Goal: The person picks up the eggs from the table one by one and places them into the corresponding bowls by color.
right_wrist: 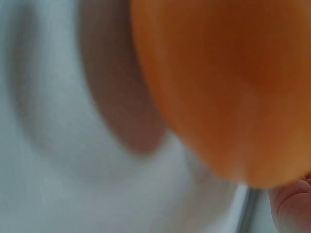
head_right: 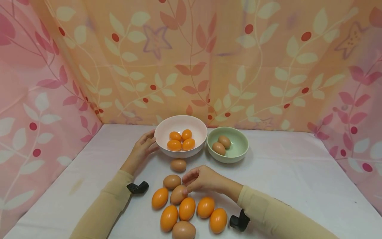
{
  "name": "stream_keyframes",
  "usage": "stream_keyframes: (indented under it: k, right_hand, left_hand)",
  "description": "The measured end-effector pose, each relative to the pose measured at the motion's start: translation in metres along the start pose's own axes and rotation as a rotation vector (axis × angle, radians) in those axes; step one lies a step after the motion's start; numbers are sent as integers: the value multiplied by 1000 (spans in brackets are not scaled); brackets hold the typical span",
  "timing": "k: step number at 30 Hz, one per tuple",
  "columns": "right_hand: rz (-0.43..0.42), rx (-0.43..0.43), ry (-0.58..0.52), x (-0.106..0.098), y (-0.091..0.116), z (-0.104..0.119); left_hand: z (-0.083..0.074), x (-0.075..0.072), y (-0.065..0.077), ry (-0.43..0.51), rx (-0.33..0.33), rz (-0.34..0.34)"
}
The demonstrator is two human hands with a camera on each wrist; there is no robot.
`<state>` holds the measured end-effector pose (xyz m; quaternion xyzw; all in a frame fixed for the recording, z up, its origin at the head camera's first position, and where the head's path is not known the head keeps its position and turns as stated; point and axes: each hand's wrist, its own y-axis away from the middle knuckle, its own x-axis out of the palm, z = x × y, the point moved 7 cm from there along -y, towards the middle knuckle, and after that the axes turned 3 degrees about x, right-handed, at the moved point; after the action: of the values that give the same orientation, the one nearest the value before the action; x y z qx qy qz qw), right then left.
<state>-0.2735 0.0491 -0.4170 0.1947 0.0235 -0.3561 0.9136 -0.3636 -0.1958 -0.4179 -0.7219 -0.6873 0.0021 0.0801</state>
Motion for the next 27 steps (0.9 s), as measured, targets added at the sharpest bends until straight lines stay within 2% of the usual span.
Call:
stream_keyframes:
  k: [12,27]
  right_hand:
    - [0,-7,-10,5,-3,-2]
    - [-23,-1,29,8,-5,-4]
  left_hand:
    - [-2,0,1,-19,0,-4]
    - [-1,0,0,-41,-12,-13]
